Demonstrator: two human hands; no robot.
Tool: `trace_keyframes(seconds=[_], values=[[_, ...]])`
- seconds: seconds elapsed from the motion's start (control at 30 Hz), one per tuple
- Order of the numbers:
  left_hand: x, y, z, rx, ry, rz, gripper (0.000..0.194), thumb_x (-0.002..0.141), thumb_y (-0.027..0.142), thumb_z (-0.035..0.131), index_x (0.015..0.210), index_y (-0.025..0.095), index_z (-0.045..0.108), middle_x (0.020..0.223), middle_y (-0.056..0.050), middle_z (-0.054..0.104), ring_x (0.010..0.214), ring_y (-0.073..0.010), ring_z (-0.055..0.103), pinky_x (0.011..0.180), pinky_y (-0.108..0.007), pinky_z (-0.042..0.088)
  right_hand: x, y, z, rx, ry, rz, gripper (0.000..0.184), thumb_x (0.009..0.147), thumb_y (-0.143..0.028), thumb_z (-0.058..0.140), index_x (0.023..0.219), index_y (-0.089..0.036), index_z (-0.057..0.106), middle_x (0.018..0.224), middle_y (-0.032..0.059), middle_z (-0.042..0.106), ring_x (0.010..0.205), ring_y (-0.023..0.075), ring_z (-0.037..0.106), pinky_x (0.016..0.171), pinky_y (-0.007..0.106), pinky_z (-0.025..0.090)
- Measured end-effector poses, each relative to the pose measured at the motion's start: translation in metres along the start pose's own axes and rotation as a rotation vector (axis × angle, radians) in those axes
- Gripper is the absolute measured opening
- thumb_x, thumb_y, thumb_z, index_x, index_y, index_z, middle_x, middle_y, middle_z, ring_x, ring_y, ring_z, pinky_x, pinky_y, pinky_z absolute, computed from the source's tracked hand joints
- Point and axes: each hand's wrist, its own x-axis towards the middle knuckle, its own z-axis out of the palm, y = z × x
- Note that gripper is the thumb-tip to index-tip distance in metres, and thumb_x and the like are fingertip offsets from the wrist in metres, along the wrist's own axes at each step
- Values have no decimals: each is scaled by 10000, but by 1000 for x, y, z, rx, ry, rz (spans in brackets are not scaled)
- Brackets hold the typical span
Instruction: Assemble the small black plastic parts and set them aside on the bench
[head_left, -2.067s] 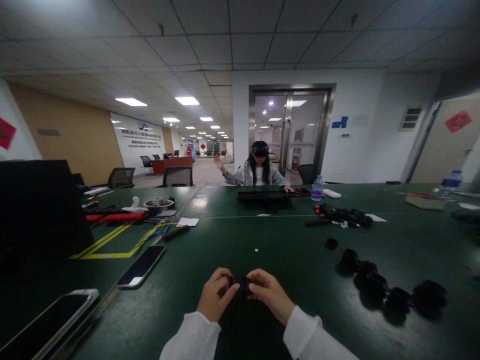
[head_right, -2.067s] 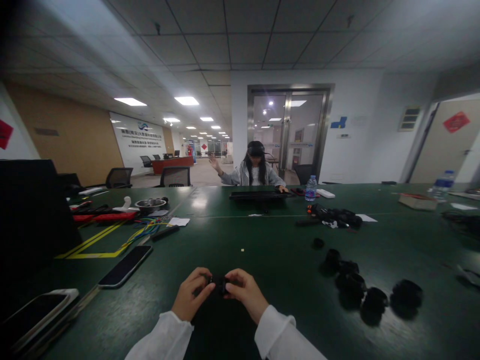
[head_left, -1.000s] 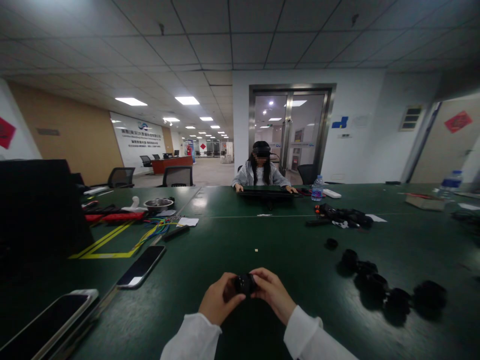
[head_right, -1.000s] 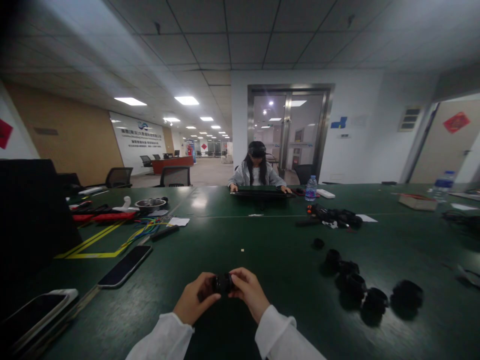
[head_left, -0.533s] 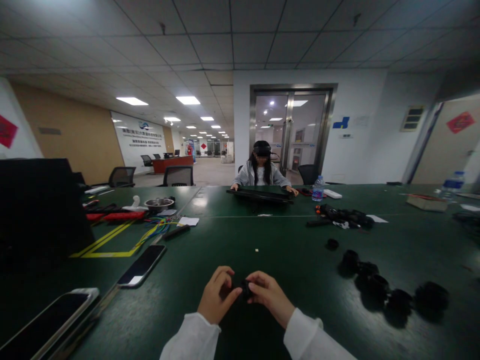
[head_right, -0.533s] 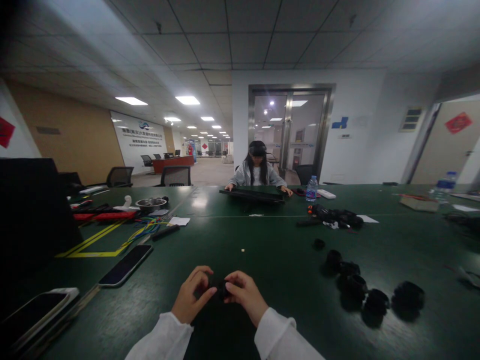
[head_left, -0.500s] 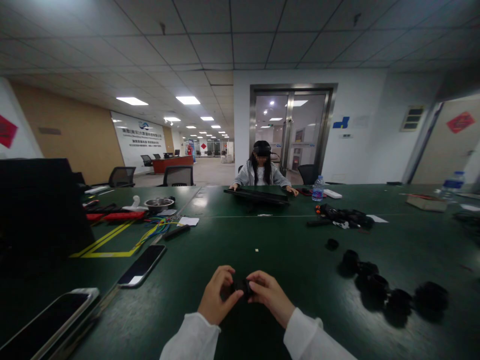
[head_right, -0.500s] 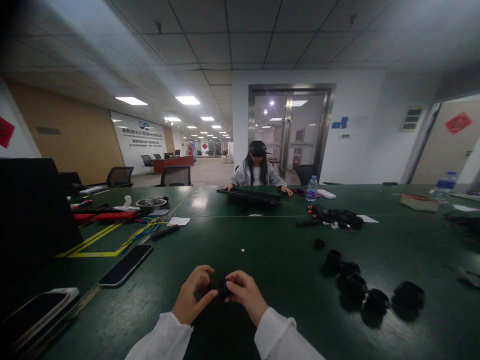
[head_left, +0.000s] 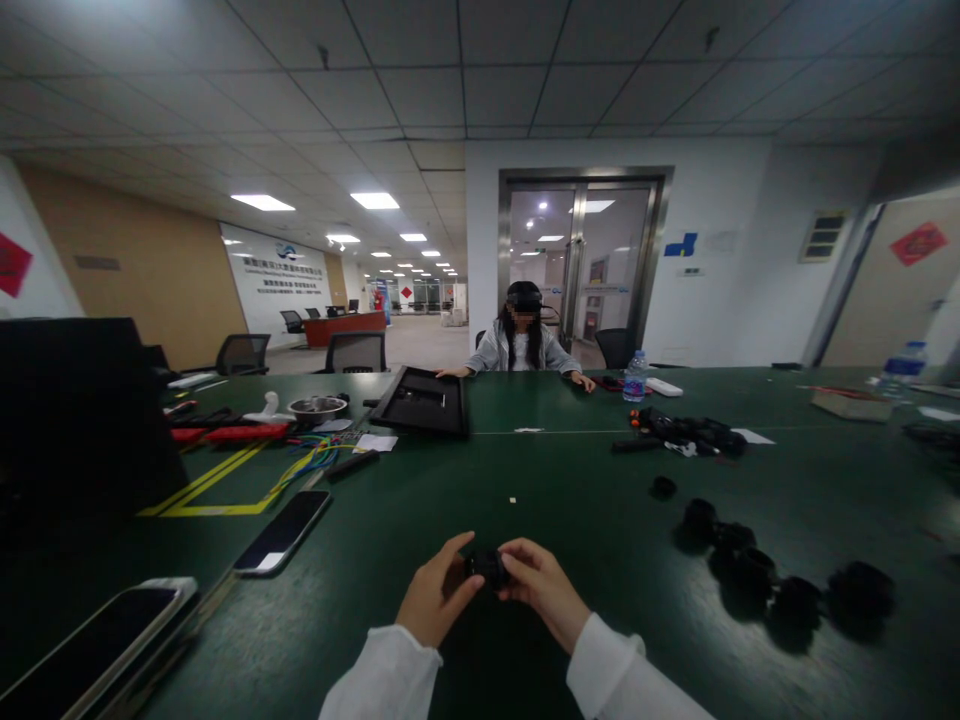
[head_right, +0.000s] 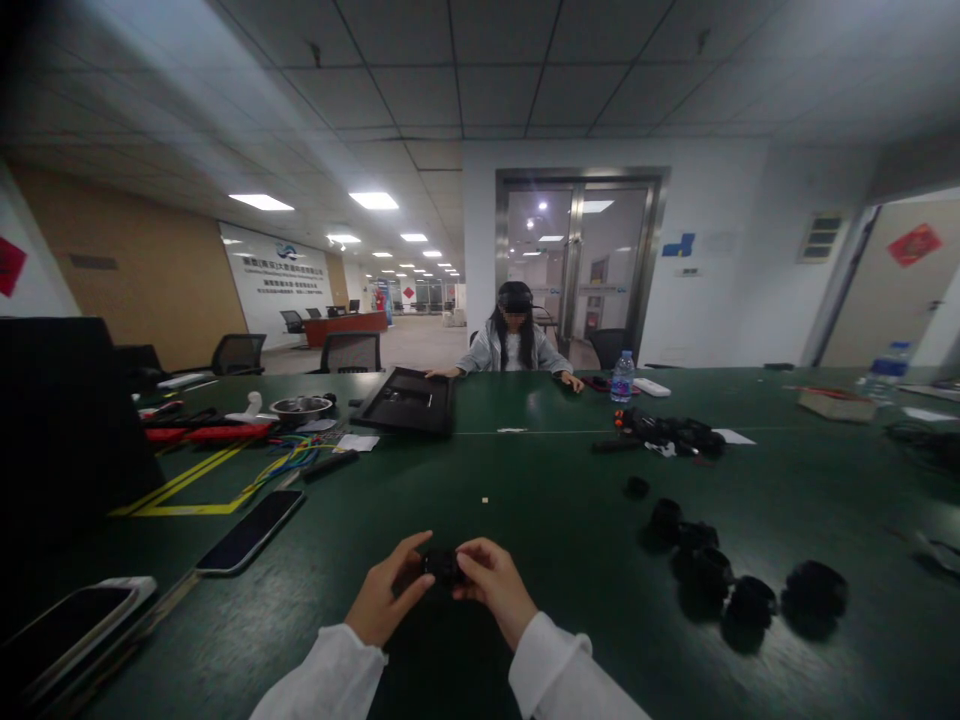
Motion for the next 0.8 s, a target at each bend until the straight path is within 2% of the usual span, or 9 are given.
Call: trace_keyframes(seconds=[0.1,0.23,0.3,0.4,0.5,0.57,0.67,0.8], values=[[0,-2,1,7,-62,-14,449,760,322,470,1180,195,377,708,-4,567,589,-125,537,565,-237,436,1,2,-1,4,-4,-24,242,633,-354,614,761,-159,549,751,11,559,655,131,554,574,271,450],[0,-2,6,-9,-98,13,548,676,195,548,1191,206,360,777,-9,569,599,-110,525,567,-215,436,5,5,-2,30,62,-47,259,611,-378,625,714,-153,551,676,-9,539,596,109,536,537,248,435],[0,-2,7,1,-98,5,501,683,159,518,1164,204,387,778,-9,567,599,-106,520,569,-212,432,6,4,-1,34,79,-49,267,593,-382,637,696,-152,551,654,-15,528,574,100,525,520,239,428],[0,0,6,34,-95,-14,386,701,225,528,1075,180,445,741,-7,570,599,-114,521,566,-218,423,6,4,-1,26,63,-50,259,597,-375,638,703,-154,554,669,-11,529,582,101,524,522,241,432],[1,3,2,128,-48,-5,238,710,355,528,833,152,529,682,-14,545,590,-129,511,542,-227,412,4,5,-2,19,17,-48,258,619,-381,622,736,-160,558,722,2,542,635,115,537,551,254,445],[2,4,-1,176,21,32,245,751,374,470,692,145,537,698,-34,529,618,-136,512,557,-235,415,3,6,-3,8,-23,-37,268,622,-384,620,757,-161,558,749,7,548,652,120,546,576,266,454],[3,4,-3,142,105,97,296,794,323,407,584,144,515,773,-58,528,665,-134,522,599,-238,428,3,9,-3,-22,-64,-10,281,604,-364,641,775,-159,551,758,2,548,648,121,560,611,283,461],[3,6,-2,55,138,96,242,762,298,459,570,151,450,856,-72,531,642,-127,519,573,-245,442,3,9,-2,-40,-56,-26,266,603,-336,647,774,-157,550,755,-2,544,663,123,557,610,277,461]])
